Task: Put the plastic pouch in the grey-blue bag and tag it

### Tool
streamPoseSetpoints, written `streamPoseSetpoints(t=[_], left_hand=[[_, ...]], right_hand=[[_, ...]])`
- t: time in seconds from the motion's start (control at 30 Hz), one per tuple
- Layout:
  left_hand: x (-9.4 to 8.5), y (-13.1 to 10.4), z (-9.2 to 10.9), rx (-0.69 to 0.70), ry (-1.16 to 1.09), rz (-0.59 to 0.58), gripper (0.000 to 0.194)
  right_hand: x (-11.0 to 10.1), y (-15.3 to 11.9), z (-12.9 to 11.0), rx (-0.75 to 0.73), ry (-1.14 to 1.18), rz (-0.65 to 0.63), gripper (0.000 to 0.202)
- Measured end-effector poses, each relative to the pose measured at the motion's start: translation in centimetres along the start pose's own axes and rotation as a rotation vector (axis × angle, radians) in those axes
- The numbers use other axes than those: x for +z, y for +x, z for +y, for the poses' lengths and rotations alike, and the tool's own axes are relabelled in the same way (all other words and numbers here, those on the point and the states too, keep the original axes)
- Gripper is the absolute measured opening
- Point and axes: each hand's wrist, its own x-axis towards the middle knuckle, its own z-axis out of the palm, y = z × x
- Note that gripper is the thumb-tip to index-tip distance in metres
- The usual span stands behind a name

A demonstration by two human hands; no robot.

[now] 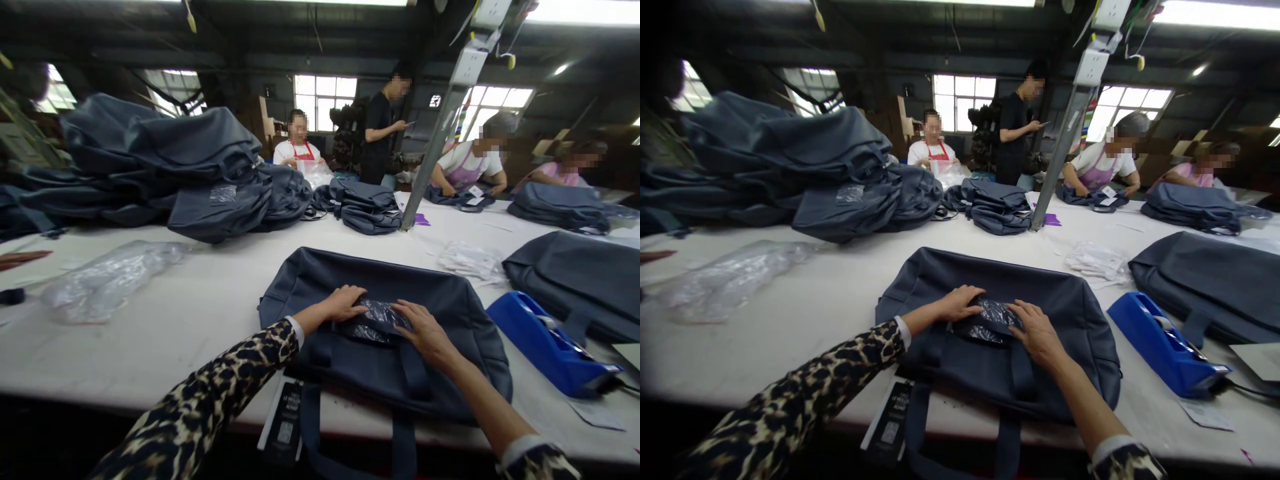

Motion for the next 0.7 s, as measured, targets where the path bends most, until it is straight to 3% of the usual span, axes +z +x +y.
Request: streamPoseSetpoints(t=[0.07, 0.13, 0.2, 0.3, 0.43, 0.57, 0.7], left_hand=[[-1.3, 1.4, 0.2, -0.023, -0.013, -0.09, 0.052], [-2.2, 3.0, 0.0, -0.037, -0.06, -0.214, 0.039], [-2.8, 4.6, -0.3, -0.038, -0.128, -0.333, 0.03], [-3.0, 6.3, -0.5, -0.028, -0.261, -0.462, 0.034], [-2.5, 7.2, -0.5, -0.054, -0.439, -0.603, 0.048], [-2.2, 7.6, 0.1, -0.106, -0.55, -0.731, 0.048], [-2.9, 7.9, 0.2, -0.122, -0.68, -0.736, 0.047]], right_hand=[[-0.6, 1.3, -2.0, -0.036, -0.082, -0.033, 0.033], [-1.0, 1.2, -3.9, 0.033, -0.061, -0.003, 0.022], [-1.2, -0.2, -5.5, 0.191, 0.1, 0.005, 0.034], [-1.1, -3.0, -7.8, 0.344, 0.296, -0.128, 0.043], [-0.5, -4.8, -10.6, 0.223, 0.225, -0.337, 0.027], [0.2, -4.2, -11.7, 0.154, 0.075, -0.43, 0.023], [1.2, -2.9, -10.6, 0.433, -0.047, -0.29, 0.011]])
